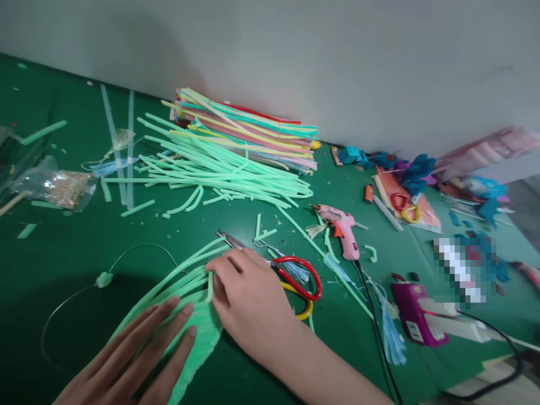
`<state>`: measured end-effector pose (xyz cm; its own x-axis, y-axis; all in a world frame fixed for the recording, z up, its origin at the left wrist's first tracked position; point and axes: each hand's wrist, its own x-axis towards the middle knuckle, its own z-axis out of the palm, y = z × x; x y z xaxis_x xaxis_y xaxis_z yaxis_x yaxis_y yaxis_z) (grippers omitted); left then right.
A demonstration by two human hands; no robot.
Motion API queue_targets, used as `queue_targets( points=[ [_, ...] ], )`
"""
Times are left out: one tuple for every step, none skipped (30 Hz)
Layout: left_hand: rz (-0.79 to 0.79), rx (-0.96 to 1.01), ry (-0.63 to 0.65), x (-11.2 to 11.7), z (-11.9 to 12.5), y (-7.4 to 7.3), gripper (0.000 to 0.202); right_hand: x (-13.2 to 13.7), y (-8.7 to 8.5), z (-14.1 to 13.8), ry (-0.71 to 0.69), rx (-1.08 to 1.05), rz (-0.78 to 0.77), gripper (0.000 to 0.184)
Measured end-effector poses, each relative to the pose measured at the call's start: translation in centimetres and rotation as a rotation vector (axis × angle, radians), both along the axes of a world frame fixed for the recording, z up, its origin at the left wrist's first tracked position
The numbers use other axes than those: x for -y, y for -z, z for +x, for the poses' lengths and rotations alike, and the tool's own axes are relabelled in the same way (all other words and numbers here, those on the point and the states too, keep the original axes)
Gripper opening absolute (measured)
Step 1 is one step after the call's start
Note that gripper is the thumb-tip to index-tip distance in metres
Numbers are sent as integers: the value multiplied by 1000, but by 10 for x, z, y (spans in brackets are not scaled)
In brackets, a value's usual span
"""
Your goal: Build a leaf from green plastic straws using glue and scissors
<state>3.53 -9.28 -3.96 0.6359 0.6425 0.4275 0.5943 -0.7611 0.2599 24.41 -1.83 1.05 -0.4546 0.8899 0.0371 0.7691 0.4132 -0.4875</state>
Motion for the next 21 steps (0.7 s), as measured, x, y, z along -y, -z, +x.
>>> queue_targets(
  points=[
    [0, 9, -13, 1, 1, 0, 35, 0, 0, -1, -22, 29, 3, 20],
    [1, 8, -13, 1, 1, 1, 36, -1, -1, -3, -41, 54, 3, 19],
    [0, -3, -4, 2, 0, 1, 36, -1, -1, -3, -49, 69, 1, 19],
    [5, -17, 12, 1, 0, 1, 36, -1, -2, -4, -41, 67, -8, 19],
    [7, -28, 26, 1, -1, 1, 36, -2, -2, -3, -20, 49, -28, 20],
    [7, -34, 32, 0, -1, 1, 36, -2, -3, -3, 10, 21, -56, 20],
    [5, -34, 31, -1, -1, 1, 36, -3, -4, -2, 45, -10, -88, 22],
    [4, -31, 26, -2, -1, 0, 35, -3, -6, -1, 80, -35, -121, 23],
    [6, -31, 27, -3, -1, 0, 35, -4, -8, 0, 111, -54, -149, 22],
    [6, -35, 34, -4, -1, 0, 34, -4, -11, 1, 134, -65, -172, 21],
    [7, -42, 45, -4, -1, 0, 34, -4, -13, 2, 151, -72, -193, 20],
    [7, -50, 57, -4, -1, -1, 33, -4, -16, 2, 164, -77, -217, 20],
    [2, -56, 62, -4, -2, -1, 33, -4, -18, 3, 177, -81, -244, 20],
    [-8, -56, 60, -3, -2, -1, 33, -4, -20, 3, 190, -83, -273, 21],
    [-21, -52, 54, -3, -2, -2, 33, -4, -21, 3, 205, -81, -303, 21],
    [-34, -46, 45, -2, -2, -2, 33, -5, -22, 4, 219, -77, -333, 20],
    [-46, -40, 38, -1, -2, -2, 33, -7, -22, 5, 224, -74, -365, 20],
    [-56, -35, 34, 0, -2, -3, 34, -10, -22, 6, 218, -70, -403, 19],
    [-58, -30, 37, 0, -2, -4, 35, -13, -22, 8, 202, -69, -445, 19],
    [-59, -27, 41, 0, -2, -4, 36, -17, -21, 10, 178, -68, -488, 18],
    [-57, -26, 43, 0, -2, -5, 37, -22, -21, 12, 151, -66, -527, 18]
  ],
)
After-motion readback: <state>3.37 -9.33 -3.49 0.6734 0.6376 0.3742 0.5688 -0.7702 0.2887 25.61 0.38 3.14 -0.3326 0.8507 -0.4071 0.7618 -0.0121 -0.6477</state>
